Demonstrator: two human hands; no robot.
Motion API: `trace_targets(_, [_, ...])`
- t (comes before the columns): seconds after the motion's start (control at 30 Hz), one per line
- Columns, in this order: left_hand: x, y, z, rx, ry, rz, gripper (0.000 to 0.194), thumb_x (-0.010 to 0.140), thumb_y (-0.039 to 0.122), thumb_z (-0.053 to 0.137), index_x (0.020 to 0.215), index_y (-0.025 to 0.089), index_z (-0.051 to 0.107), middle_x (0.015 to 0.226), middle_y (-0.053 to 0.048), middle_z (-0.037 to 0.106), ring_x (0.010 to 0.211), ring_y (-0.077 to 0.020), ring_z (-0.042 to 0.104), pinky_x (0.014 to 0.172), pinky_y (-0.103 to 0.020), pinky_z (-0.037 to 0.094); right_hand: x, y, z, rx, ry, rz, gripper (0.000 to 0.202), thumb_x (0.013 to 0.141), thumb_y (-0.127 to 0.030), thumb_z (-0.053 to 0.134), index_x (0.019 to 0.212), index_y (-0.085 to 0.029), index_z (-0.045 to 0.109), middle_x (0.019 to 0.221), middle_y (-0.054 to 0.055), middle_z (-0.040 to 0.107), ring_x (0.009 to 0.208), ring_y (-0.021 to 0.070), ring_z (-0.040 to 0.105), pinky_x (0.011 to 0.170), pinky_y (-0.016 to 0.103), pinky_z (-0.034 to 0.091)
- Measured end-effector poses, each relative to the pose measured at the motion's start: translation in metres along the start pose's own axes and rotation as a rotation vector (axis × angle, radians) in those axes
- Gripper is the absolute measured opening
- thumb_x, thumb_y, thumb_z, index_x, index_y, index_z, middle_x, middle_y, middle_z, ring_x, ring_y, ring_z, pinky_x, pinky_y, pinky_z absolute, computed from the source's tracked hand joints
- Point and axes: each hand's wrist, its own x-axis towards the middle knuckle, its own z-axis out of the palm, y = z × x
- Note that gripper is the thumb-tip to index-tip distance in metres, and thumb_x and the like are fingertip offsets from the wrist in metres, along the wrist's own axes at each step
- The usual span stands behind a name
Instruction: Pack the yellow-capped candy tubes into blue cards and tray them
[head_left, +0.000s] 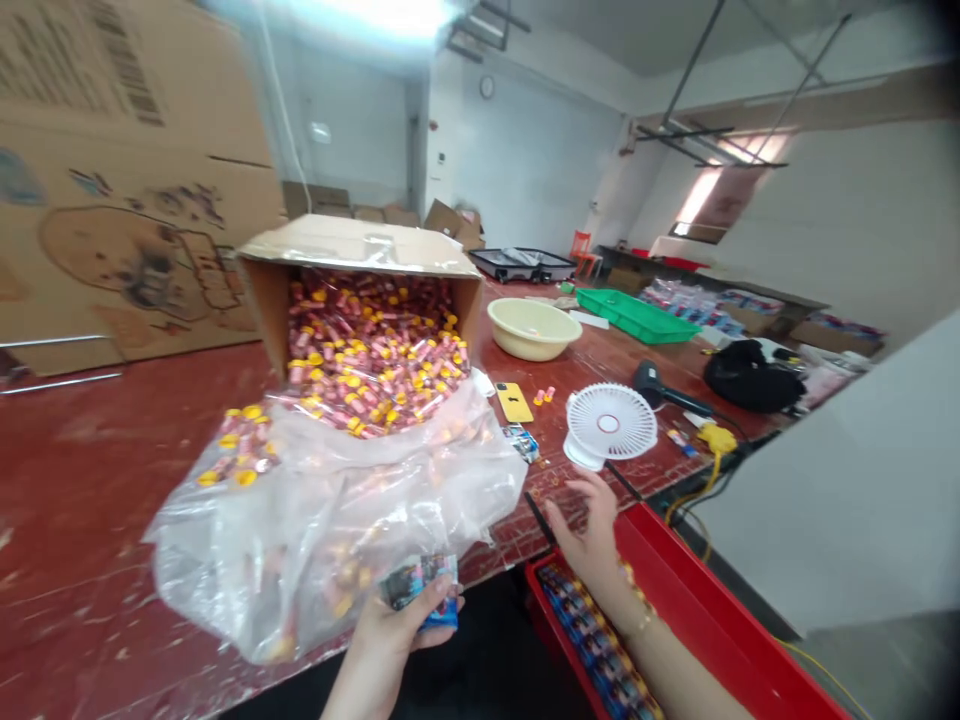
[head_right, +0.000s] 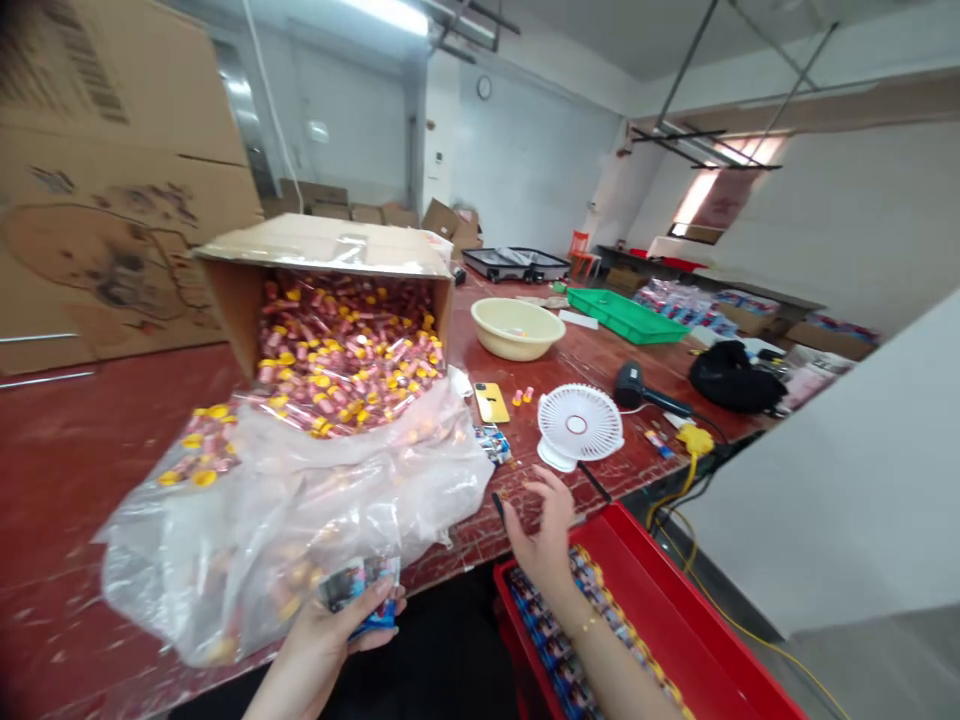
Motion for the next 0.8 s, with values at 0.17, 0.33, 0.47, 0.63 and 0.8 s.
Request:
trace_targets(0.17, [-0.005,0.003,-0.013,-0.078,0.053,0.008,0.055,0.060,0.041,0.080,0.104,0.013,0.063,0.089,-0.014,0.075,0.090,-0.0331,0.069,0.059,-0.036,0.058,0.095,-0.125,0.124,0.317,-0.410,-0.094,0.018,0.080,-0.019,0.055,0.098,-0.021,0.051,0.107,0.008,0.058,0.108,0.0226,0.051,0.098,0.039,0.037])
trace_targets(0.33, [-0.006,0.004,-0.023,-0.087,0.231,0.040,0.089,0.055,0.038,0.083,0.132,0.023,0.040,0.102,-0.013,0.071,0.091,-0.0350,0.068,0.052,-0.037,0.058,0.139,-0.185,0.236,0.293,-0.585,0.086,0.018,0.078,-0.013,0.061,0.095,-0.014,0.055,0.099,0.009,0.060,0.098,0.0241,0.055,0.088,0.042,0.043])
trace_targets(0.47, [-0.005,0.005,-0.030,-0.136,0.196,0.031,0.074,0.055,0.041,0.082,0.119,0.018,0.054,0.093,-0.012,0.074,0.085,-0.0333,0.071,0.052,-0.035,0.058,0.139,-0.186,0.256,0.313,-0.670,0.252,0.019,0.086,-0.026,0.059,0.100,-0.013,0.056,0.100,0.005,0.059,0.091,0.0195,0.058,0.083,0.040,0.047])
trace_targets(0.63, [-0.006,0.005,-0.033,-0.158,0.142,0.055,0.052,0.049,0.041,0.084,0.091,0.016,0.066,0.079,-0.009,0.075,0.079,-0.0322,0.071,0.055,-0.035,0.058,0.130,-0.157,0.209,0.492,-0.771,0.387,0.027,0.087,-0.028,0.056,0.111,-0.015,0.051,0.088,0.005,0.063,0.073,0.0156,0.061,0.068,0.032,0.051])
trace_targets(0.8, [-0.007,0.009,-0.033,-0.120,0.149,0.053,0.058,0.050,0.040,0.084,0.098,0.014,0.065,0.074,-0.009,0.075,0.076,-0.0317,0.071,0.052,-0.035,0.058,0.096,-0.139,0.127,0.789,-0.785,0.433,0.038,0.090,-0.032,0.049,0.125,-0.021,0.040,0.095,0.005,0.064,0.079,0.0154,0.064,0.070,0.030,0.050])
